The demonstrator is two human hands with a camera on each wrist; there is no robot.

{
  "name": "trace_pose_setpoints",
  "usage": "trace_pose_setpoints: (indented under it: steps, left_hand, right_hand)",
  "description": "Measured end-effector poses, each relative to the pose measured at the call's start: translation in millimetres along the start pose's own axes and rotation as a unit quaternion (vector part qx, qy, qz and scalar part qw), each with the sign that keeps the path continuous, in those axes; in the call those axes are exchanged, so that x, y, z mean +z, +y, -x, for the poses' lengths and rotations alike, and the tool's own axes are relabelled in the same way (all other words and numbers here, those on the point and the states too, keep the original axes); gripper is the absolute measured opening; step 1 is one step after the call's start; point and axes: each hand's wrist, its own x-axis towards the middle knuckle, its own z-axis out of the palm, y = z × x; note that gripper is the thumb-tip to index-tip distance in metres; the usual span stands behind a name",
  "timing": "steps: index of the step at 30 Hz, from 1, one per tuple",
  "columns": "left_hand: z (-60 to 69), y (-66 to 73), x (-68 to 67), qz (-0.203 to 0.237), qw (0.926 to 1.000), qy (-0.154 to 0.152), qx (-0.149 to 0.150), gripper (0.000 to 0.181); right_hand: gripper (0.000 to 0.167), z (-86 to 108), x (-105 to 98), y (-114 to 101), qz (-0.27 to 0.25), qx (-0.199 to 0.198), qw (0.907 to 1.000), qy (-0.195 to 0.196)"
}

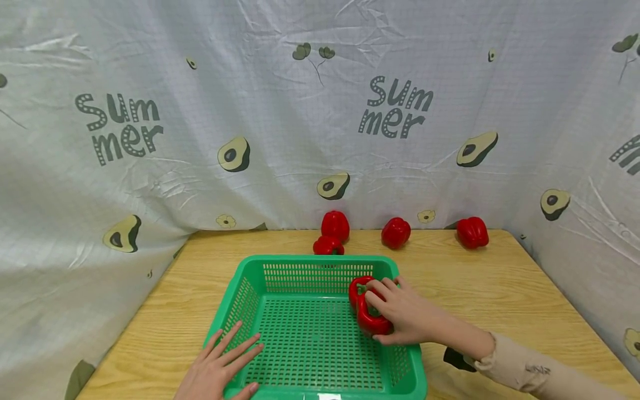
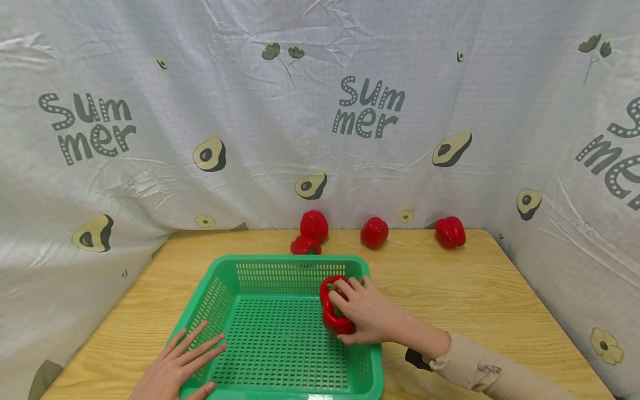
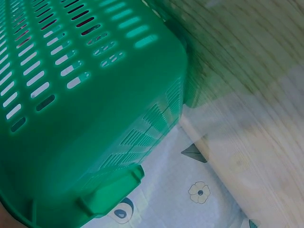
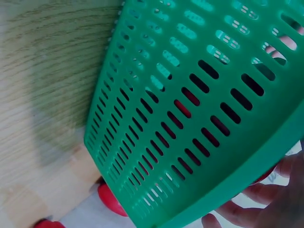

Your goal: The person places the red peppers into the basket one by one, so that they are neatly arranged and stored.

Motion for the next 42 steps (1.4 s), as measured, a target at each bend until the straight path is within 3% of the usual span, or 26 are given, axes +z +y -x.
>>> trace_pose_setpoints:
  steps: [12,17,42]
  left_hand:
    - [0.2,0.2,-0.9,0.002,1.0000,-0.001,-0.003,0.051]
    - [0.9,0.3,-0.7,0.001,1.0000,-0.002,-0.003,0.052]
    - [-0.3,0.3,-2.0,0.010,0.9999,-0.005,-0.005,0.052]
  right_hand:
    - [0.065,-4.6,1,-3,-0.027,0.009,0.9978,-0.060]
    - [0.063,-5.2,3,-6,-0.032,0.012,0.9960,-0.083]
    - [0.069,-14.6,13,-16,0.016,-0.008,0.9901,-0.139]
